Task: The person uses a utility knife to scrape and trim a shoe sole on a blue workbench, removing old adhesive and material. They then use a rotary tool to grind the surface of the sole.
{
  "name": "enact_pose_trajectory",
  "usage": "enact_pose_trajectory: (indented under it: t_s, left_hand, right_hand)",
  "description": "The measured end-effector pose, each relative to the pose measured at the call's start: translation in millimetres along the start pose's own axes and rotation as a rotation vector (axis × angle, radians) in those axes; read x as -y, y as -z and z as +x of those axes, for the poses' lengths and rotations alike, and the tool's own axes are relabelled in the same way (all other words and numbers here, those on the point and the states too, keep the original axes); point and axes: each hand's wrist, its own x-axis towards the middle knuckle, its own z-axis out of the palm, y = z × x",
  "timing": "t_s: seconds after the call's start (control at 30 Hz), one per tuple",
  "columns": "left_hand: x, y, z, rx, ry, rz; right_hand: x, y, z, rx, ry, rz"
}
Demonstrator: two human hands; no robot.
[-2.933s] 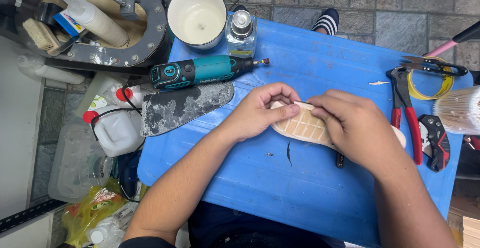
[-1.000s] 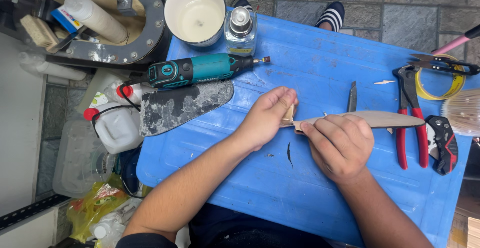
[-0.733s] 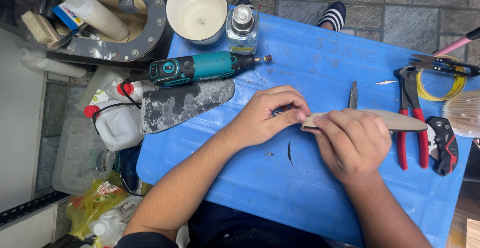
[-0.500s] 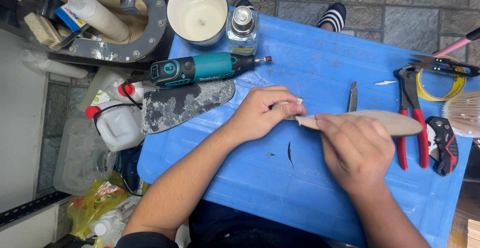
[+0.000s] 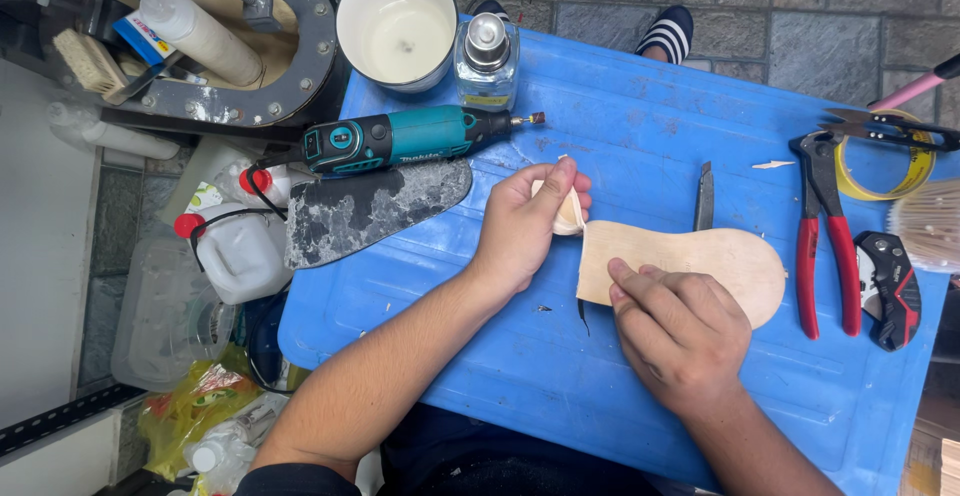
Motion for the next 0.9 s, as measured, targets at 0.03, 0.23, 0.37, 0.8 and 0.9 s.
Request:
enact_pose_trajectory:
  t_s: [0.03,0.23,0.37,0.8,0.9]
  left_hand:
    - [0.2,-0.3,1.1,-0.043,0.050,-0.062]
    - [-28.0,3.3,8.0,-0.107,0.075,-0.073]
    - [-43.8,-9.2,-12.6,0.001,-0.105,0.537]
    - [-100.4,10.7,-30.1,0.259,-0.808,1.301]
    - [-92.8,0.2,-35.0,0.338,-0.553,0.871]
  right_hand:
    - [0.4,0.5,-1.4,0.002,0.011,0.010]
    - [8.0,6.8,-8.6,-0.023,0.063,0.066]
    - [-4.0,10.2,-14.9,-0.076,0.035,0.003]
    - [-39.2,48.6,-20.5,-0.587,-0.543,0.488]
    - [-45.8,54.0,-9.1,-0.778,-0.670,0.913]
